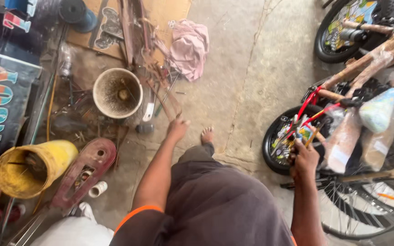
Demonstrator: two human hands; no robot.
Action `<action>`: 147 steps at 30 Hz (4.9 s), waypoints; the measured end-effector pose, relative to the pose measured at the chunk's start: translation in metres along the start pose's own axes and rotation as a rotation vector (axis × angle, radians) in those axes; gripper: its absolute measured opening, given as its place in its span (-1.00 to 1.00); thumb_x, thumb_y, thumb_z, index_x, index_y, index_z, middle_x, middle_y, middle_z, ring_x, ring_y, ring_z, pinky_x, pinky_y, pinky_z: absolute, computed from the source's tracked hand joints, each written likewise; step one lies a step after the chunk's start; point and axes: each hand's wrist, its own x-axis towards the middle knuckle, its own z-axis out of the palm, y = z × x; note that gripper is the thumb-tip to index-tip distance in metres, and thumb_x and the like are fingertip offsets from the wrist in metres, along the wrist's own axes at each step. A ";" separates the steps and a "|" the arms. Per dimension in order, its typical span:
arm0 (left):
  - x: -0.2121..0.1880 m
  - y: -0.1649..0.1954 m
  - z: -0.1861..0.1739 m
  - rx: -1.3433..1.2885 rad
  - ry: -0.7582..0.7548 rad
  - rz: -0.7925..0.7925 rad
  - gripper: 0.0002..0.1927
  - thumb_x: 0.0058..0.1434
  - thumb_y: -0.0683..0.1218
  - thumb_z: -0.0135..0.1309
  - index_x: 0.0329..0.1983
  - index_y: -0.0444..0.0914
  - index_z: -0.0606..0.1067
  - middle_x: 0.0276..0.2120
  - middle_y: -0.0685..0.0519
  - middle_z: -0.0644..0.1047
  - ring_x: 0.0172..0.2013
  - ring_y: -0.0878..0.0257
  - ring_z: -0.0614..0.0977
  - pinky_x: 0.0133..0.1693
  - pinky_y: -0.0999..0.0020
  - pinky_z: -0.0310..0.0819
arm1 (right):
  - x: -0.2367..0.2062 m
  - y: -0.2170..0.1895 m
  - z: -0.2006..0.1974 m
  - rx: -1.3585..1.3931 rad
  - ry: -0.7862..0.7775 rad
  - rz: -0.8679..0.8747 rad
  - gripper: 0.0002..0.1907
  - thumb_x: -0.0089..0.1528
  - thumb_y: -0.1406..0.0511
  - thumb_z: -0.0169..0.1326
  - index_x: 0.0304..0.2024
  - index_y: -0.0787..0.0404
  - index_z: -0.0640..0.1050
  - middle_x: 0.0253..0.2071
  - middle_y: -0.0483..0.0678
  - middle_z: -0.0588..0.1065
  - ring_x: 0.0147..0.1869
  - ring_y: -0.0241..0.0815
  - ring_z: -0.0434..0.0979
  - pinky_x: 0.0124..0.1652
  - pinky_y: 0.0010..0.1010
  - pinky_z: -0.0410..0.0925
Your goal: The person walks through a workshop, picks up pliers, and then sits on the floor to work on a bicycle frame. They use a screwdriver and pliers to adjust and remove parts of the bicycle frame.
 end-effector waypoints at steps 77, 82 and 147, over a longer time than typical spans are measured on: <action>0.522 0.404 -0.130 -2.049 1.694 -0.338 -0.89 0.23 -0.16 0.15 -0.32 -0.33 0.50 -0.50 0.08 0.43 -0.53 0.21 0.50 -0.43 0.27 0.51 | 0.464 -0.431 0.839 -0.919 -1.958 -0.740 -0.72 0.37 0.25 0.06 -0.04 0.34 0.62 -0.49 -0.06 0.50 -0.40 -0.35 0.45 -0.35 -0.46 0.34; 0.531 0.389 -0.154 -2.199 1.652 -0.355 -0.91 0.21 -0.15 0.12 -0.30 -0.28 0.49 -0.52 0.07 0.43 -0.55 0.19 0.52 -0.53 0.21 0.42 | 0.465 -0.425 0.866 -1.226 -1.932 -0.816 -0.70 0.28 0.18 0.14 -0.16 0.31 0.65 -0.48 -0.08 0.56 -0.39 -0.33 0.52 -0.33 -0.43 0.39; 0.569 0.440 -0.166 -2.202 2.590 -0.822 -0.81 0.31 -0.12 0.04 -0.13 -0.35 0.50 -0.51 -0.01 0.48 -0.47 0.13 0.59 -0.30 0.22 0.54 | 0.361 -0.272 1.171 -1.701 -2.033 -2.063 -0.69 0.36 -0.03 0.13 0.00 -0.05 0.60 -0.16 0.01 0.61 -0.10 0.03 0.60 -0.17 -0.02 0.41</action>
